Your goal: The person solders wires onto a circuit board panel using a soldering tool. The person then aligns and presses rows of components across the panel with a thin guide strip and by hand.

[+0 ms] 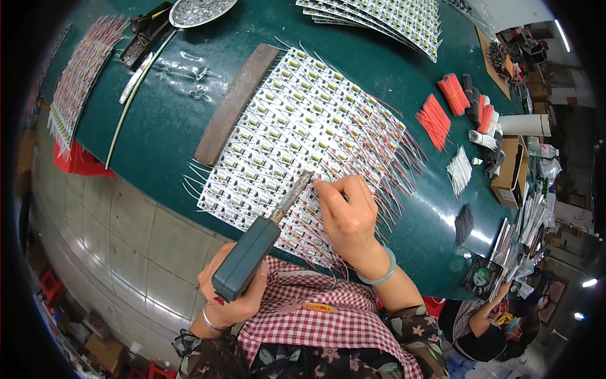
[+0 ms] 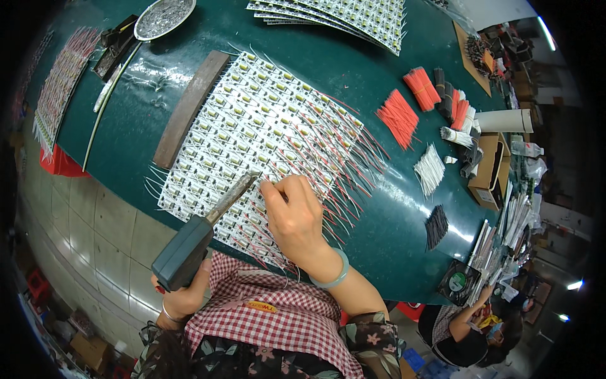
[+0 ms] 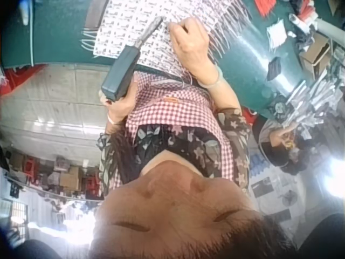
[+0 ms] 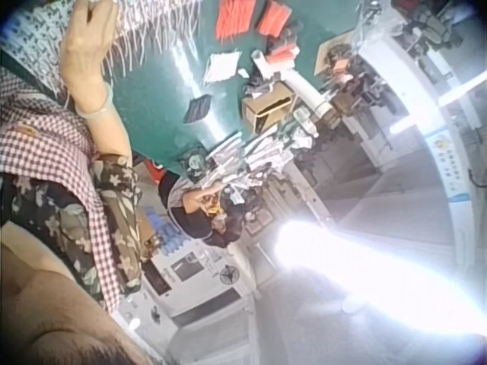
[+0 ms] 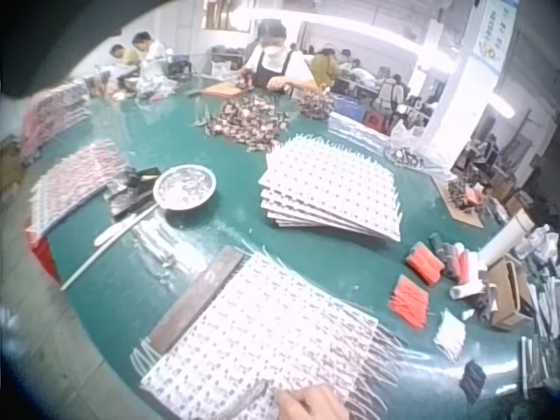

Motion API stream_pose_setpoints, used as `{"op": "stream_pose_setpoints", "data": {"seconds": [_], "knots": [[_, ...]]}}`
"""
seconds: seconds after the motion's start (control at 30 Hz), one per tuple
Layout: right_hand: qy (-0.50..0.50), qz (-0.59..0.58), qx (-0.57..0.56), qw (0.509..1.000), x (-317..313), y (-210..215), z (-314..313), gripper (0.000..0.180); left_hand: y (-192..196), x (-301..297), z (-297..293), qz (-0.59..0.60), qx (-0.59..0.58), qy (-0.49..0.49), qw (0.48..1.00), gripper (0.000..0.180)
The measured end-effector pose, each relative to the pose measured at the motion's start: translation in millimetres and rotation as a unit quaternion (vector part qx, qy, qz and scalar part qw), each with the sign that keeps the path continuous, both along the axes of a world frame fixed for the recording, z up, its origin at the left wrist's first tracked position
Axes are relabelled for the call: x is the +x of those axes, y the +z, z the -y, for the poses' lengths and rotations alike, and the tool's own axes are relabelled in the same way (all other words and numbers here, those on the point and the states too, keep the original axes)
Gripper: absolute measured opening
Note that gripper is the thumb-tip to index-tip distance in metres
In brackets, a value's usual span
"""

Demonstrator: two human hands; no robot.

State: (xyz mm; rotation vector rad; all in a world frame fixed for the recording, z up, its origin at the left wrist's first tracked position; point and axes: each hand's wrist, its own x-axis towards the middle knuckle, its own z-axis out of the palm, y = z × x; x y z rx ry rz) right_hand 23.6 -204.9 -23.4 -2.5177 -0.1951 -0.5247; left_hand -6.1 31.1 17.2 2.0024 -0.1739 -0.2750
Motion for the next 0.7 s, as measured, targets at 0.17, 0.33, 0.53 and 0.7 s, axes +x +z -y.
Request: {"op": "stream_pose_setpoints", "data": {"seconds": [0.17, 0.33, 0.53, 0.7], "knots": [[-0.001, 0.000, -0.005, 1.000, -1.0, -2.5, 0.4, 0.029, -4.0, 2.0, 0.5, 0.054, 0.005, -0.036, 0.998, 0.020], [-0.001, 0.000, -0.009, 1.000, -1.4, -2.8, -0.2, 0.028, -0.5, 4.5, 9.4, 0.069, -0.007, -0.013, 0.998, 0.018], [-0.006, 0.000, -0.010, 1.000, -0.6, -2.5, -1.0, 0.029, 1.2, 4.2, 10.5, 0.048, -0.020, -0.007, 0.999, 0.018], [-0.011, 0.008, -0.014, 1.000, 0.7, -1.5, -0.7, 0.029, -11.7, -8.5, -1.3, 0.057, -0.003, -0.007, 0.998, 0.019]]}}
